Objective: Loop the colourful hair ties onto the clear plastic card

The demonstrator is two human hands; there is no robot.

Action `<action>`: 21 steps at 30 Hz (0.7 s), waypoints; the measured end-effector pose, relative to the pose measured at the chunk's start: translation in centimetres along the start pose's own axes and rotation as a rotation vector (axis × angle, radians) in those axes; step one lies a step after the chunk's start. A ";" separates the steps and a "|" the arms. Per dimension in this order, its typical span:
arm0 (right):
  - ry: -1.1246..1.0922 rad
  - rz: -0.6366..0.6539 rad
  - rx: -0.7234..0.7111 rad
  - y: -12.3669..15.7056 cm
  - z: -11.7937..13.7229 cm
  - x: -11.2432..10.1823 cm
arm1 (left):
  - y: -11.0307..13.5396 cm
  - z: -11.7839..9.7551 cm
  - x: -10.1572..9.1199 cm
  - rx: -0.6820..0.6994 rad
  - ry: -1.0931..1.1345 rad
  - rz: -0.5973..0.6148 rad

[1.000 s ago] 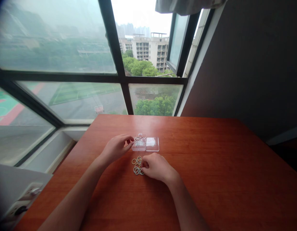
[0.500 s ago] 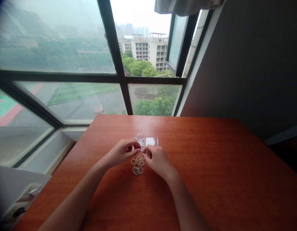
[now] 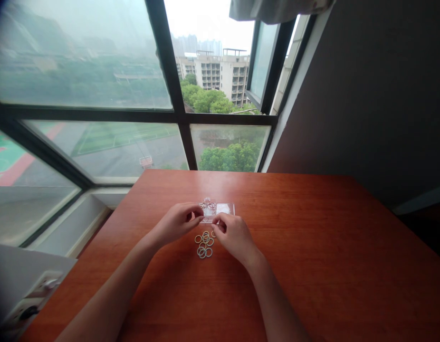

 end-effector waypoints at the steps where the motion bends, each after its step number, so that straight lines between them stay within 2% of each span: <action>1: 0.007 0.012 0.002 0.0 0.0 0.0 | 0.1 0.3 -0.2 -0.018 -0.029 -0.022; 4: 0.015 0.084 -0.002 0.2 0.2 0.3 | 0.2 0.9 -0.7 -0.064 -0.111 -0.058; 14: 0.087 0.306 -0.029 1.4 1.3 2.2 | 0.3 1.5 -0.6 -0.107 -0.251 -0.046; 21: 0.170 0.339 -0.045 1.6 1.2 2.8 | 0.3 1.4 -0.9 -0.098 -0.250 -0.056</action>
Point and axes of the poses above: each hand's wrist, its own y-axis away from the middle knuckle, its own x-axis out of the palm, z = x × y, the point moved 4 cm from there along -y, towards the middle knuckle, and after that the axes turned 7 degrees about x, right-handed, at the moved point
